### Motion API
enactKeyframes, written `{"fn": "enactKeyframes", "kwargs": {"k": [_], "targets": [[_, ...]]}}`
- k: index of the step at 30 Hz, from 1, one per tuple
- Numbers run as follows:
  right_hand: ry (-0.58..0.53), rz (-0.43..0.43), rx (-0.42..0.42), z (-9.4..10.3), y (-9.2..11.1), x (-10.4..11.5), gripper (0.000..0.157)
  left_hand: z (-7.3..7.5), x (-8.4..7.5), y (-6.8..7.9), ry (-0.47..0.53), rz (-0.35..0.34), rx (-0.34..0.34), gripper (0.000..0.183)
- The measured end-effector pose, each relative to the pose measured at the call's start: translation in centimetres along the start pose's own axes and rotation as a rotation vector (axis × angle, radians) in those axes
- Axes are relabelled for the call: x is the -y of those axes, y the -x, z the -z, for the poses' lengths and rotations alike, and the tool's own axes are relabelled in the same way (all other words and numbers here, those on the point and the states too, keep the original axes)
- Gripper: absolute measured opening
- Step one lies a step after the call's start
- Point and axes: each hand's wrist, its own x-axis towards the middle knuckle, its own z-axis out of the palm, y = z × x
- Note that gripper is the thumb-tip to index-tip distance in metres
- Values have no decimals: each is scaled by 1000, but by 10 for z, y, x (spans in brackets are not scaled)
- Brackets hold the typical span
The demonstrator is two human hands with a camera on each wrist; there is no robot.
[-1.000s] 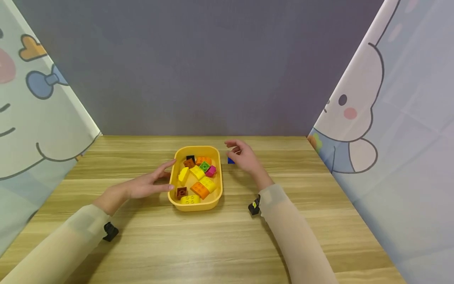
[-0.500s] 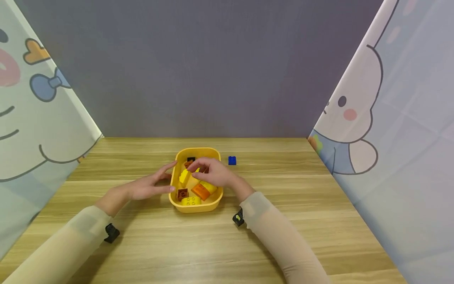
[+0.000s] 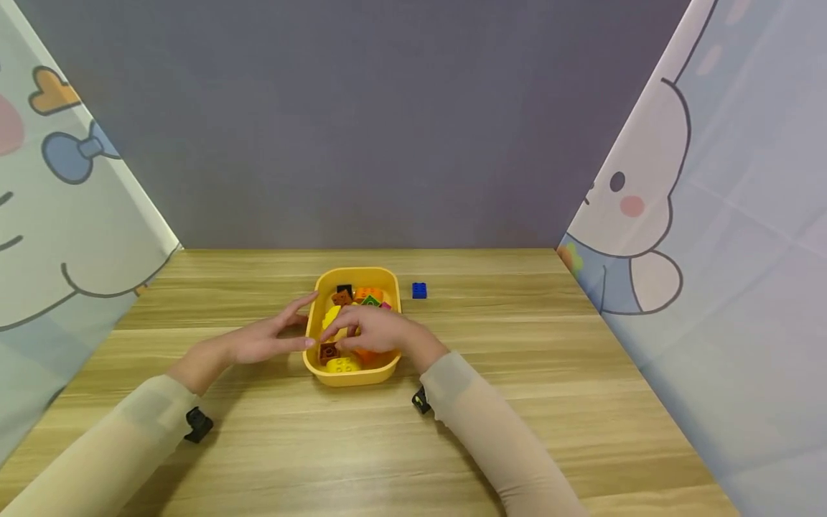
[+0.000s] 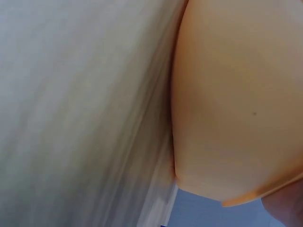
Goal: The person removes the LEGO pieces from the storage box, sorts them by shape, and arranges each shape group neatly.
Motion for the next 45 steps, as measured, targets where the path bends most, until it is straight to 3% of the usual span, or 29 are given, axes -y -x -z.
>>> {"fn": "enactKeyframes", "kwargs": {"k": [8, 16, 34, 45], "targets": [[130, -12, 80, -4, -7, 0, 29, -1, 3, 1, -8, -14, -3, 97], [72, -116, 59, -4, -10, 4, 21, 1, 2, 1, 11, -17, -5, 97], [200, -185, 14, -6, -12, 4, 21, 1, 1, 0, 18, -11, 1, 98], [83, -195, -94, -6, -8, 1, 33, 2, 0, 1, 29, -6, -3, 98]]}}
